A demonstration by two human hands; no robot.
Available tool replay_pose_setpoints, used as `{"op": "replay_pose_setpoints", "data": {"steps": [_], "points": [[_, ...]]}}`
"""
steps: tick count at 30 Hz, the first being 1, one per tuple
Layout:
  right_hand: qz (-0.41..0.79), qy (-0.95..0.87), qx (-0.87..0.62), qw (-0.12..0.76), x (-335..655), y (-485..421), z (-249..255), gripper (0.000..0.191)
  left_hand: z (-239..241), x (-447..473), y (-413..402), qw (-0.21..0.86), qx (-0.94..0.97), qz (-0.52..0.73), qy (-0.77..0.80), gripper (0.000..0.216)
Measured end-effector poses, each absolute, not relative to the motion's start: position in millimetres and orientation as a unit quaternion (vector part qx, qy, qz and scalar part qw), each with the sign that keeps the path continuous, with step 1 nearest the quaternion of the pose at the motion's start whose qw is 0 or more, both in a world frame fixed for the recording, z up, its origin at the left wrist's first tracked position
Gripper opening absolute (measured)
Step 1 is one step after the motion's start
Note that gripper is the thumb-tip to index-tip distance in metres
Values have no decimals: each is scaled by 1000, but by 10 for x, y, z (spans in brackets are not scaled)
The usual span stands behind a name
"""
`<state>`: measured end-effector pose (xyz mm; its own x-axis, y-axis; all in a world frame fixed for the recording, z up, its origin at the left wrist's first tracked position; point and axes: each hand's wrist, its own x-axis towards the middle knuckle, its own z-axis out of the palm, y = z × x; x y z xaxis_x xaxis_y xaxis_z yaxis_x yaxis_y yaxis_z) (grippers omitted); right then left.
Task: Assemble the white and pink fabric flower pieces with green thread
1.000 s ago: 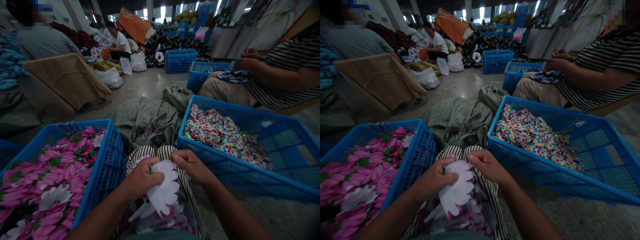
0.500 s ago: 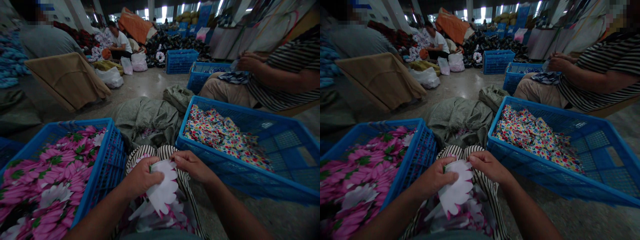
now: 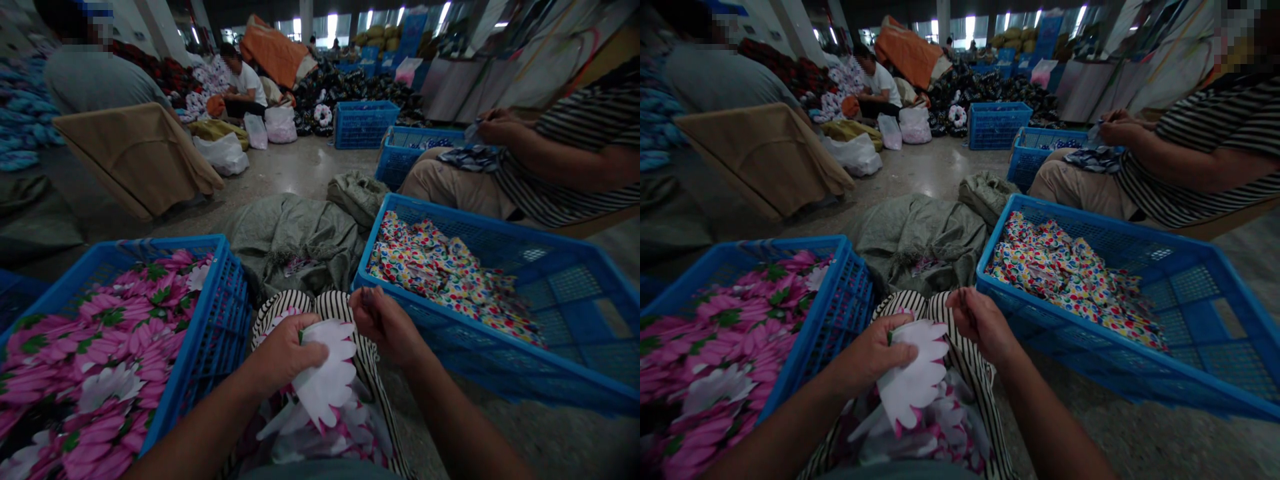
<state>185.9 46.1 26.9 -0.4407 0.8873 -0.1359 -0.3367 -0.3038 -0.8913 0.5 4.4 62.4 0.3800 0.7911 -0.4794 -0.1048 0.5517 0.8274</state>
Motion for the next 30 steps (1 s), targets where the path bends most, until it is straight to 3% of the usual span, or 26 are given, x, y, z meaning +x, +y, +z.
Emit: {"op": "replay_pose_setpoints", "data": {"steps": [3,5,11,22,26,30], "points": [[787,-316,-337,410,1743,351,163,48,573,25,88,779,299,360,417,30],[801,-298,-348,386,1634,268,126,39,516,48,129,786,273,383,400,33],[799,-259,-331,431,1458,223,155,25,332,50,191,715,310,397,485,37],[812,-295,-318,390,1542,238,106,28,335,5,202,678,369,378,512,31],[800,-305,-341,388,1461,241,115,28,310,-45,225,574,501,315,566,22],[777,-294,-357,426,1390,253,-17,30,323,-38,201,315,579,419,625,26]]}}
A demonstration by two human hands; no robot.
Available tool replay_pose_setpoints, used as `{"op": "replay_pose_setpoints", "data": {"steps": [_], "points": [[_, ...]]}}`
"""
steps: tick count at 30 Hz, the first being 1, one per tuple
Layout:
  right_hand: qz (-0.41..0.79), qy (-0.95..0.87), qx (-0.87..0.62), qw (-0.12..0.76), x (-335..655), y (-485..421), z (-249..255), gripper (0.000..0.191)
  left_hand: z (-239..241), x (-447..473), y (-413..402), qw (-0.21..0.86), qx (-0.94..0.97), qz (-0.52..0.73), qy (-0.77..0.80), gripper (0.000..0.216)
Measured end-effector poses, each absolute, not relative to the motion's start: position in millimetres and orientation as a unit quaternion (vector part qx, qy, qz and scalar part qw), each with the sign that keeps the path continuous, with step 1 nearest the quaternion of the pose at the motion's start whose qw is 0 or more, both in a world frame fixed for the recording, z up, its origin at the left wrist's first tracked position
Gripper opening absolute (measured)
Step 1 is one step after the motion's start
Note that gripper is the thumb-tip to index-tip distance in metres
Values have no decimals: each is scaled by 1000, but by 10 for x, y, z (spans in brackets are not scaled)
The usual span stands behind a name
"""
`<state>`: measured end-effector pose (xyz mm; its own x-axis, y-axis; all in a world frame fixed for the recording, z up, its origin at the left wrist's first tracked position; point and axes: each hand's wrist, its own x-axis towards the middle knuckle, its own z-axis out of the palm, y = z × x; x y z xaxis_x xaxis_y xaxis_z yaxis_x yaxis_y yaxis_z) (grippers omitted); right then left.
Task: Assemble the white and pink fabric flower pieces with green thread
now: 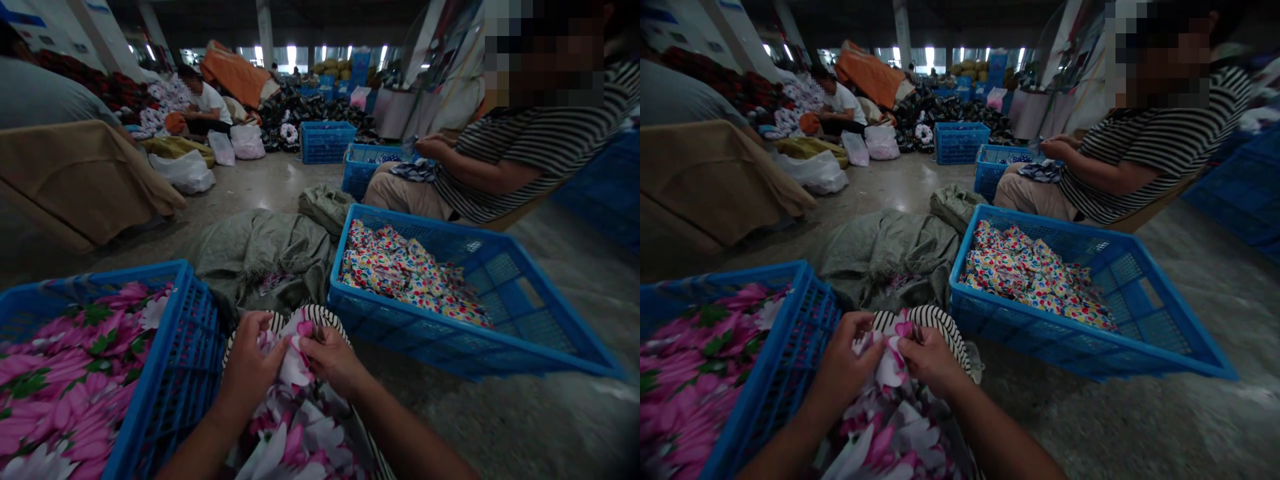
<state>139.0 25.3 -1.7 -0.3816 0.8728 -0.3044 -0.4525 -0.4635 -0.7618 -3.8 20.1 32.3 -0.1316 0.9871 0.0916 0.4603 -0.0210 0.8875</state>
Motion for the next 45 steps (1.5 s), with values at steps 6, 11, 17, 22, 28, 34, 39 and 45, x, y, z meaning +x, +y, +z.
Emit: {"op": "replay_pose_setpoints", "data": {"steps": [6,11,17,22,28,34,39,45], "points": [[703,-330,-374,507,1299,290,-119,34,255,79,94,507,549,346,567,24],[726,-347,-348,481,1302,304,-109,35,228,97,86,575,452,387,561,29],[787,-260,-315,461,1333,319,-122,39,286,115,103,719,244,470,449,26],[774,-327,-316,441,1306,307,-169,39,306,107,167,666,318,446,507,29],[685,-428,-345,478,1207,245,-117,35,291,102,139,457,494,417,611,12],[680,-277,-402,547,1057,312,-110,33,186,78,203,471,434,470,607,15],[659,-257,-417,571,1047,353,-146,30,169,36,255,624,308,488,528,34],[716,-227,-356,555,1096,336,-62,31,66,11,304,655,212,518,508,24]]}}
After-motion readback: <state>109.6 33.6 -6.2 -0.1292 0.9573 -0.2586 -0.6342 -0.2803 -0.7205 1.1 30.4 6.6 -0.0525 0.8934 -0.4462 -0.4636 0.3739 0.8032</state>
